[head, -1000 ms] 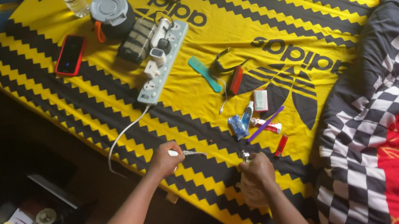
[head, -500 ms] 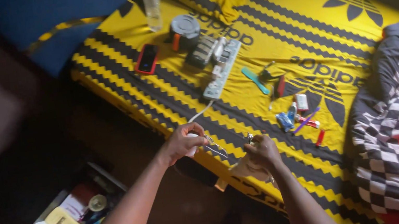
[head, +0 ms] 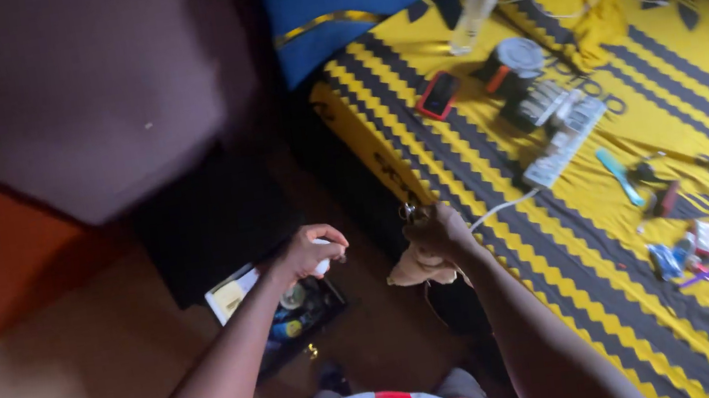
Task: Clean out a bedside drawer by wiping it and organizing small items from the bed into it.
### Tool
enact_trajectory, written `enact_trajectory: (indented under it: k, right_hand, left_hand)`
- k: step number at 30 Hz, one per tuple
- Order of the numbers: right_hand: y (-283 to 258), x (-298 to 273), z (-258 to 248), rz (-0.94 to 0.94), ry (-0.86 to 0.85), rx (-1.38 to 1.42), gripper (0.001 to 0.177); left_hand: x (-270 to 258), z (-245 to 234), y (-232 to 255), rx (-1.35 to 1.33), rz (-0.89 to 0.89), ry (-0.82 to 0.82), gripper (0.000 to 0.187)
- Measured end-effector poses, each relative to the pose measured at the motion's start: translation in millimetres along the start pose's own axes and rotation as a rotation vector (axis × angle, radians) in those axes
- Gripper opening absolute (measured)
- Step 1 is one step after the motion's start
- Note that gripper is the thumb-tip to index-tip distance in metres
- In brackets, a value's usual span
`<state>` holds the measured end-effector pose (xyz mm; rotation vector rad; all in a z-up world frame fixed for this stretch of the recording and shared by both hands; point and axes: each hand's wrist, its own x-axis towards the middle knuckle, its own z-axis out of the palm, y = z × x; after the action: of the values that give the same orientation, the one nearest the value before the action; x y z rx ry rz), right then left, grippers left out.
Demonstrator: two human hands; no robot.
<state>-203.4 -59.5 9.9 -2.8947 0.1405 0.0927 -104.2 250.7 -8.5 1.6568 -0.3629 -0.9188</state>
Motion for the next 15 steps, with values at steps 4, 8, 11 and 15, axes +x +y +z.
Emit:
enact_trajectory:
  k: [4, 8, 11, 15]
  right_hand:
    - [-42.3, 46.2, 26.7, -0.365, -0.085, -0.298, 0.028]
    - [-85.1, 86.2, 70.5, -0.686, -0.143, -0.494, 0.028]
    - [-102.2, 99.1, 92.6, -0.782, -0.116, -0.452, 0.031]
    - [-122.7, 107.6, 136.0, -0.900, -0.056, -0.323, 0.040]
  left_hand:
    - [-20.7, -52.8, -32.8, -0.007, -0.067, 0.198, 0.029]
    - [-24.1, -89.2, -96.9, -0.031, -0.093, 0.321, 0.033]
    - [-33.0, -92.2, -118.4, -0.037, -0.175, 0.414, 0.032]
    - [-19.4, -97.1, -227.0, 0.002, -0.278, 0.507, 0.028]
